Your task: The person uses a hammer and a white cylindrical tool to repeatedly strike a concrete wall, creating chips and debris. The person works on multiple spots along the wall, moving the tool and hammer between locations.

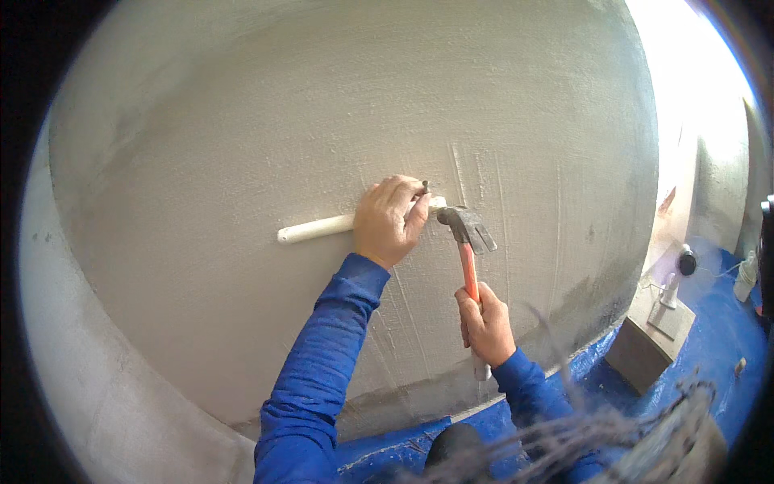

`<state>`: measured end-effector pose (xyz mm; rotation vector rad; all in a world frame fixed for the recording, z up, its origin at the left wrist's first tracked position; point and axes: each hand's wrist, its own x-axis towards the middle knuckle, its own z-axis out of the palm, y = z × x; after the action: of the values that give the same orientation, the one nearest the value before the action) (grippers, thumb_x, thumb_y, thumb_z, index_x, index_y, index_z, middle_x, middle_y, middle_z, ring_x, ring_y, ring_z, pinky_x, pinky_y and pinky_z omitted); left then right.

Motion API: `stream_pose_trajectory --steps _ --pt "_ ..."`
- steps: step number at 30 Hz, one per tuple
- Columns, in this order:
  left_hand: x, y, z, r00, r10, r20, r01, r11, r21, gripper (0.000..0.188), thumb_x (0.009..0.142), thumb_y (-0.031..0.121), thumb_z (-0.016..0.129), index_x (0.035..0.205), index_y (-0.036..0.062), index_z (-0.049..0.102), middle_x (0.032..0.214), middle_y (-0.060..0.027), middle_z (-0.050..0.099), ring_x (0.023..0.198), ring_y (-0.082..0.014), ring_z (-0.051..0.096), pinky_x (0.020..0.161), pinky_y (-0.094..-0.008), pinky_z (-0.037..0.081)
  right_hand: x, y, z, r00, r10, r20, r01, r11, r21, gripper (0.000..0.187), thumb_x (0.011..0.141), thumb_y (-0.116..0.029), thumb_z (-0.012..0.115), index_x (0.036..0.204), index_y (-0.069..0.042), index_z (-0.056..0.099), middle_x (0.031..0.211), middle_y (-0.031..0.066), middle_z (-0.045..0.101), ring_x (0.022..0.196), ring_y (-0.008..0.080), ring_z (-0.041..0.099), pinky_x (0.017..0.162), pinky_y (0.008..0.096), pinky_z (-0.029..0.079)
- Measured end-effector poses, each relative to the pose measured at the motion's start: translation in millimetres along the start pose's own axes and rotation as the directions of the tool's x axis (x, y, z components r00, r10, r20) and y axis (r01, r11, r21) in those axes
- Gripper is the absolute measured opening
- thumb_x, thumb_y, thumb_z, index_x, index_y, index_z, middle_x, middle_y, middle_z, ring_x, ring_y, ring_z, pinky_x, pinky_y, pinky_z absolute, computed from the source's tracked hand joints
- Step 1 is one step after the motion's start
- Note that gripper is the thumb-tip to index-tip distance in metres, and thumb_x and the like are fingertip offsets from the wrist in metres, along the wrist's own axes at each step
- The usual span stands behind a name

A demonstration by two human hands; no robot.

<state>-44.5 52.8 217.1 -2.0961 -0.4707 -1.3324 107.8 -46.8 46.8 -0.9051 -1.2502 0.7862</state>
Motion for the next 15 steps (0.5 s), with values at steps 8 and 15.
stream_pose_trajectory --steps 8,15 --pt "3 7 12 0.996 0.089 -0.012 -0.079 0.927 0.367 0.013 0.096 0.023 0.066 0.099 0.0114 0.061 0.086 -0.0065 0.064 0.077 -0.0212 0.066 0.063 -0.0371 0.052 -24 -3 -3 0.996 0.047 -0.078 -0.025 0.965 0.26 0.016 0.097 -0.013 0.066 0.101 -0.003 0.055 0.064 0.0001 0.054 0.046 0.0083 0.053 0.041 0.0264 0.042" --pt "39 57 -84 0.635 -0.758 -0.15 0.183 0.336 -0.924 0.015 0.107 0.023 0.052 0.1 0.0104 0.054 0.082 -0.0036 0.055 0.068 -0.0111 0.056 0.055 -0.0259 0.048 -26 -27 1 0.999 -0.032 -0.031 0.04 0.936 0.349 0.033 0.088 -0.007 0.076 0.113 -0.004 0.055 0.083 0.0051 0.063 0.06 0.01 0.062 0.045 0.025 0.05"
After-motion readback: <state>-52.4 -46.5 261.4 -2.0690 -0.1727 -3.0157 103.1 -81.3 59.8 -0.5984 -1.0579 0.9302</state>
